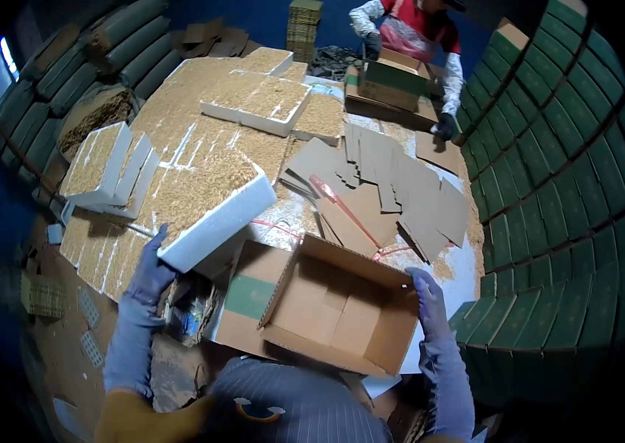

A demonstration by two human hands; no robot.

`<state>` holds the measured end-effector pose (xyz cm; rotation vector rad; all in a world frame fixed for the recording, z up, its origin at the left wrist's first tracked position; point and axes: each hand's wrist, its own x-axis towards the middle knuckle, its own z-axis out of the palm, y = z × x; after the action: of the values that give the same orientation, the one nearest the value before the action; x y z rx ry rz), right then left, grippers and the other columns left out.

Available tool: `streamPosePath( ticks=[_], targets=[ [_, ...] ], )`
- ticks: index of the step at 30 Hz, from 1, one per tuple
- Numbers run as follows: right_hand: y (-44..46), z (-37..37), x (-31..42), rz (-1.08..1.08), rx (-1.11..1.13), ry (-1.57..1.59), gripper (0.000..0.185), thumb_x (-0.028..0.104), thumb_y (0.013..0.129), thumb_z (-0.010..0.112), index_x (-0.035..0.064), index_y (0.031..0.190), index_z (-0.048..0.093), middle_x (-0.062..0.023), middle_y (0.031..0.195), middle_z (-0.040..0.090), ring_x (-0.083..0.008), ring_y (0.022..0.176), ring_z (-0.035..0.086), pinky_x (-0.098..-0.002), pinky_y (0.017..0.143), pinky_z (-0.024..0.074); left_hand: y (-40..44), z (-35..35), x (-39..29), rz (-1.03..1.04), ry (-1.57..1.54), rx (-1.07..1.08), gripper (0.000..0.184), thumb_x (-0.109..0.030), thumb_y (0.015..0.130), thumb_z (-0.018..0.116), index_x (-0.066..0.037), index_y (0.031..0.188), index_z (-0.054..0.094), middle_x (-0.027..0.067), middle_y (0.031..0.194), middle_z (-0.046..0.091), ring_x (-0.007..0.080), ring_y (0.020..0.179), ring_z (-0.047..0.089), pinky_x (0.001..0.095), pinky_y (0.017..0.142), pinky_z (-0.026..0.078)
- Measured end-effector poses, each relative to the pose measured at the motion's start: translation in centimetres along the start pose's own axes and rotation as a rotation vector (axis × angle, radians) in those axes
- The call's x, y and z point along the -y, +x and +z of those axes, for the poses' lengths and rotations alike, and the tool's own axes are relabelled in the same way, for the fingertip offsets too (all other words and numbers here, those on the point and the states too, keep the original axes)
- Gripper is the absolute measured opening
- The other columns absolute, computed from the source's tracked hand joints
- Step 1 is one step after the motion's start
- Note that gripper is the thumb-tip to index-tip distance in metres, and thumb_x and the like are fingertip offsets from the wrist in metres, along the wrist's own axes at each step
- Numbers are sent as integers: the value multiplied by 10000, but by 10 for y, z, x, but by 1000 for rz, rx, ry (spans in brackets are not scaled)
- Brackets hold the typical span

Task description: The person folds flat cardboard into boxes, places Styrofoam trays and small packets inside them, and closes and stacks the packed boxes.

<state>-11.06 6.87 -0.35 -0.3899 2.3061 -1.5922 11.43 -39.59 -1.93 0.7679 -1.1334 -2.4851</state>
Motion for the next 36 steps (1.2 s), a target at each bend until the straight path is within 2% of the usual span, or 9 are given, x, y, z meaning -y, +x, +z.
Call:
streamPosePath(
  ticks=[3,6,8,11,17,23,26,30,36],
  targets=[
    [28,1,7,48,79,-10,337,296,991,471,17,1098,626,-36,992,629,-127,916,568,-261,834,443,-25,59,-27,-132,-88,23,581,-334,911,636,28,1325,449,178,1267,572,280,1119,596,409,986,480],
    [60,13,7,45,127,45,361,355,990,478,40,1074,634,-41,942,633,-116,831,574,-251,772,464,-36,107,-16,666,1188,447,540,-156,910,651,1,1368,411,126,1252,586,161,1112,574,335,985,466],
    [71,12,14,26,166,47,371,362,988,482,33,1063,637,-45,937,639,-121,826,573,-261,770,465,-29,150,5,89,552,418,722,85,798,644,-140,1433,384,137,1272,563,232,1118,584,320,961,476],
    [81,5,16,31,234,35,387,372,985,487,23,1048,643,-49,931,646,-127,820,572,-278,768,466,-24,163,46,756,1266,576,854,207,758,545,-251,1457,367,151,1392,459,304,1189,544,317,968,467],
    [91,9,5,7,340,-211,422,392,978,497,2,1017,653,-59,917,662,-141,808,570,-310,764,467,-70,160,34,-30,719,334,909,-440,920,571,-30,1515,20,200,1460,350,258,1287,443,353,1088,332],
    [70,13,-17,-109,299,-22,493,447,972,484,-12,993,662,-54,868,674,-133,817,595,-256,794,463,-86,141,57,56,1083,334,988,-468,867,646,-44,1520,38,214,1544,177,278,1407,245,357,1127,250],
    [109,-17,-27,314,597,162,456,433,960,522,31,1125,658,-73,1046,671,-154,940,619,-283,851,496,-82,156,74,-48,1125,269,892,-316,885,661,-12,1507,98,221,1426,407,239,1288,435,316,1045,357],
    [183,17,-99,-228,431,-510,363,248,929,523,133,1271,563,-147,1235,597,-252,1117,582,-368,962,452,-83,178,81,-92,1441,26,682,-163,868,646,61,1415,306,249,1072,635,287,933,655,345,815,485],
    [297,107,-99,-763,455,-1172,396,217,896,498,135,1282,516,-162,1337,519,-370,1339,376,-507,1125,238,-91,184,105,509,1615,-107,522,-120,858,670,27,1320,477,237,1250,564,346,1149,570,371,952,466]
  ],
)
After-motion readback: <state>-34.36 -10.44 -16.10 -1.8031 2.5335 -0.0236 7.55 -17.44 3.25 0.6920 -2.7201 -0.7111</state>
